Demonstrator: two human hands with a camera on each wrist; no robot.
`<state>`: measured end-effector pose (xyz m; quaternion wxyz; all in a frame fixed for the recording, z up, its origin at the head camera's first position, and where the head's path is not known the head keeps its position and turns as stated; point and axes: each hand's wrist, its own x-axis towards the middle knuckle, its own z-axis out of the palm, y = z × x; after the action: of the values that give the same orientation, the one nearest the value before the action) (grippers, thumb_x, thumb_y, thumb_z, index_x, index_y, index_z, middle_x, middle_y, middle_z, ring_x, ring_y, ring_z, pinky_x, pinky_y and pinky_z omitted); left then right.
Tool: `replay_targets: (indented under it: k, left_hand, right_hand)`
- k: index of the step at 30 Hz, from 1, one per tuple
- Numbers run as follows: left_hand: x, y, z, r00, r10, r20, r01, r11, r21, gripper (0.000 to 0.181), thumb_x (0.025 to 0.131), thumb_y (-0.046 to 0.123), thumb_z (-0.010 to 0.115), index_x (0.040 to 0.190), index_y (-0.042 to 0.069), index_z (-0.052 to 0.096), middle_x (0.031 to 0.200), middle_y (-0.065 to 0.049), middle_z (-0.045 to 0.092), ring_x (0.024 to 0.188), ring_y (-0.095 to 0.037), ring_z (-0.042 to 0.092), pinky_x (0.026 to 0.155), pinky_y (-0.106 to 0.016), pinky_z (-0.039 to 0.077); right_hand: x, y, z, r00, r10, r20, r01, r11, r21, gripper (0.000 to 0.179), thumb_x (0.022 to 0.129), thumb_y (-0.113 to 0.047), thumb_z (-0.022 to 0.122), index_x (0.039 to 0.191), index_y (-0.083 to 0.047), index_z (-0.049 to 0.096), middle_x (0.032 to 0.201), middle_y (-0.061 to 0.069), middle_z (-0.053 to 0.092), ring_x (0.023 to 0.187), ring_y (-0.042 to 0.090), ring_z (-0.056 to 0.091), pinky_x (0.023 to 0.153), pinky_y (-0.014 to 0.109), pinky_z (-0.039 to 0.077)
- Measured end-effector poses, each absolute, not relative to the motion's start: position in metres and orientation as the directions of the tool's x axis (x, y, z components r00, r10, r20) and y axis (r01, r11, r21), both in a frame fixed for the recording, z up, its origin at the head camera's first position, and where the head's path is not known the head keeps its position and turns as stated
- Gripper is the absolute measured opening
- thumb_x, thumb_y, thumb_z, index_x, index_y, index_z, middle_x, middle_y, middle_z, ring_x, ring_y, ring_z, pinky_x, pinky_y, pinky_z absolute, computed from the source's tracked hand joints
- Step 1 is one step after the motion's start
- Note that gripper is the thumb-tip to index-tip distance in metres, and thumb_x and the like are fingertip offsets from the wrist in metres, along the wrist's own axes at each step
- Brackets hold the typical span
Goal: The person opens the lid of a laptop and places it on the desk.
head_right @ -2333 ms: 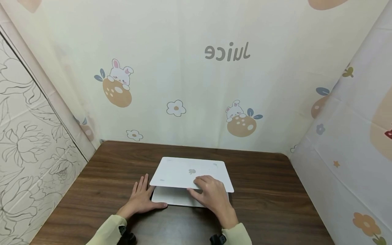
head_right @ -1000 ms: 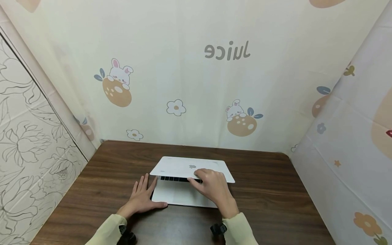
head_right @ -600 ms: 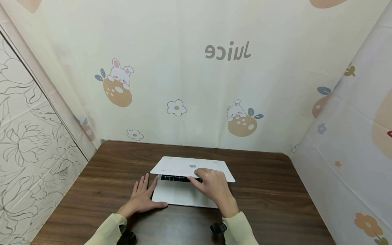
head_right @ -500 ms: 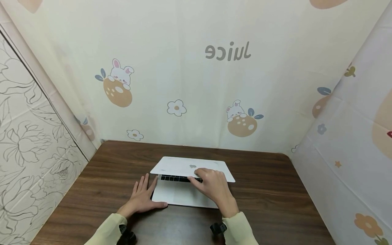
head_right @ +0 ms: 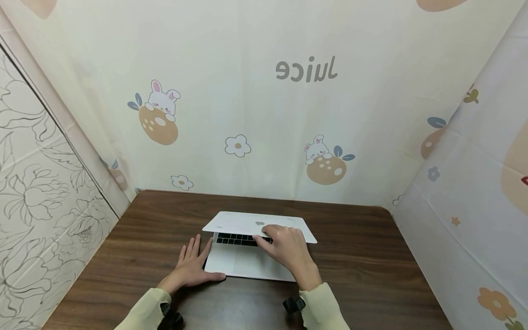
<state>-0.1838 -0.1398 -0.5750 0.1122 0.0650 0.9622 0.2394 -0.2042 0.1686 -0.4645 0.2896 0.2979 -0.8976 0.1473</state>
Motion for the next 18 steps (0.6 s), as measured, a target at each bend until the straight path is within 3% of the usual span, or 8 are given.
replay_targets:
  k: [18]
  left_hand:
    - [-0.1828,-0.1391,-0.5745,-0.969,0.177,-0.175,0.073,0.874,0.48,0.132,0.064,0.091,0.067,0.166,0.021,0.021,0.172,-0.022,-0.004,0.16,-0.041,-0.006,0.125,-0.061,-0.006]
  right_hand:
    - [-0.2063,0.1683,-0.4609,-0.672,-0.453,0.586,-0.615,0.782,-0.101,0.019,0.088,-0.041,0.081,0.089,-0.022,0.08,0.074,-0.01,0.076,0.049,-0.001,0.052,0.045,0.013,0.029]
